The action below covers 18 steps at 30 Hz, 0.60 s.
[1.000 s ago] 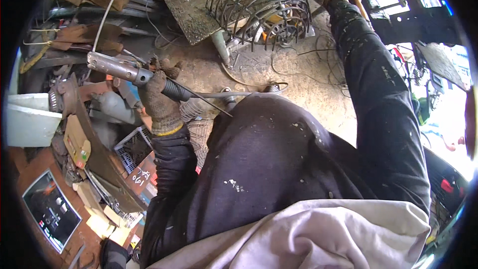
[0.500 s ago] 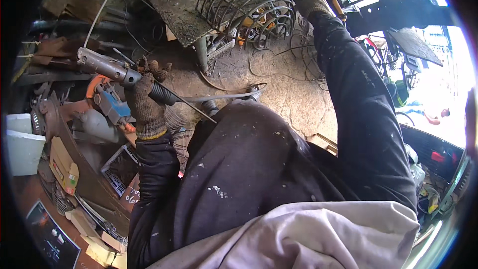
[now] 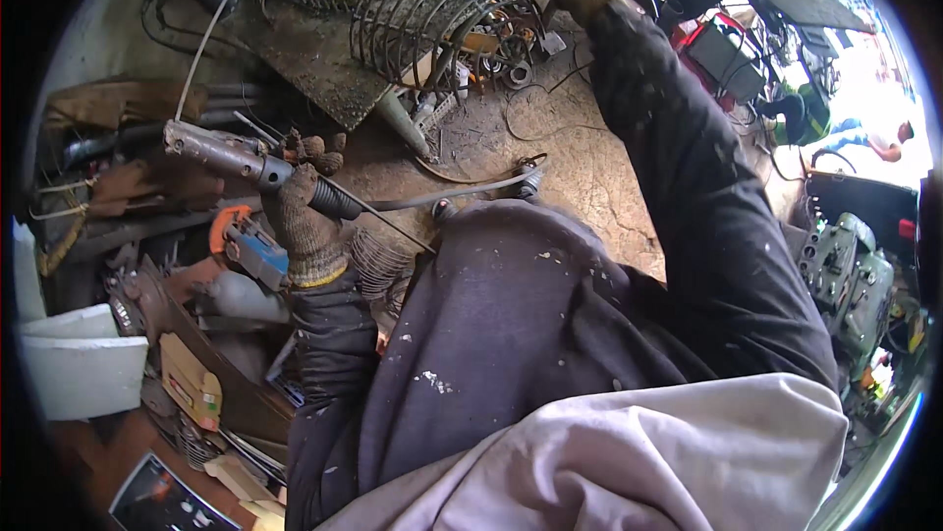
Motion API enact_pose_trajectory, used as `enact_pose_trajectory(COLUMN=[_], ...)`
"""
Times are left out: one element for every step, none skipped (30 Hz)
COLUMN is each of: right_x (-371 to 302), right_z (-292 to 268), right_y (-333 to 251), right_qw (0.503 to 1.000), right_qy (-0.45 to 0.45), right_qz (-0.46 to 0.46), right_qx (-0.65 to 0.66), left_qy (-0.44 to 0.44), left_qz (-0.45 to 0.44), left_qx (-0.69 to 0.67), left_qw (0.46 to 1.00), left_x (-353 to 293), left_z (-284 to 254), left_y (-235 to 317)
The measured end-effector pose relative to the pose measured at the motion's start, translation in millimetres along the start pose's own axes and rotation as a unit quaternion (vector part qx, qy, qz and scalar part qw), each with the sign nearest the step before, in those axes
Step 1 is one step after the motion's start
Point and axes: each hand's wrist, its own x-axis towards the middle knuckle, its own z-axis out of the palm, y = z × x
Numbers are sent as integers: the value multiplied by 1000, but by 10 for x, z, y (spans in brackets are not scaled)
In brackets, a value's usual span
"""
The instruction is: The person welds metal rods onto a hemispherical wire cage using a welding torch and a hammer, occasionally striking the metal joints.
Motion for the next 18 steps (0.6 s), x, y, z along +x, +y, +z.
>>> enact_pose_trajectory(right_x=[-273, -575, -865, -1116, -1338, -1518, -1682, -1829, -1970, -2072, -2171, -2302, -2370, -2443, -2501, -2512, -2520, -2544], right_z=[-21, -55, -76, -88, -95, -63, -48, -25, 19, 131, 245, 271, 347, 356, 379, 426, 492, 574], right_y=[-2, 41, 91, 172, 222, 212, 178, 138, 64, 136, 204, 142, 254, 326, 385, 469, 557, 614], right_qw=[997, 983, 957, 942, 924, 921, 936, 949, 968, 967, 965, 964, 965, 956, 942, 938, 924, 904], right_qy=[-6, 3, 10, 25, 42, 47, 66, 84, 114, 120, 125, 62, 42, 8, -27, -25, -53, -78], right_qz=[-13, -51, -91, -84, -76, -73, -66, -59, -61, -76, -91, 6, 34, 62, 92, 93, 67, 42], right_qx=[73, 176, 276, 325, 373, 380, 339, 297, 214, 212, 210, 259, 258, 288, 321, 332, 373, 419], left_qy=[4, 8, 2, -1, -6, -12, -16, -20, -28, -4, 21, -57, -63, -51, -40, -76, -83, -92], left_qz=[11, 19, 17, 5, -9, -12, -6, 0, -4, 24, 53, 43, 44, 45, 44, 39, 37, 48], left_qx=[-3, -8, -7, 22, 51, 57, 69, 81, 88, 109, 129, 101, 106, 186, 268, 235, 244, 237], left_qw=[1000, 1000, 1000, 1000, 999, 998, 997, 997, 996, 994, 990, 992, 991, 980, 961, 968, 965, 966], left_x=[35, 72, 105, 119, 154, 188, 252, 318, 386, 479, 559, 612, 673, 736, 788, 842, 884, 930], left_z=[-37, -38, -2, 47, 101, 133, 173, 205, 188, 153, 137, 239, 347, 449, 542, 645, 720, 790], left_y=[-15, -20, 8, 42, 68, 83, 75, 59, 52, 20, 2, 31, 66, 99, 116, 96, 60, 33])
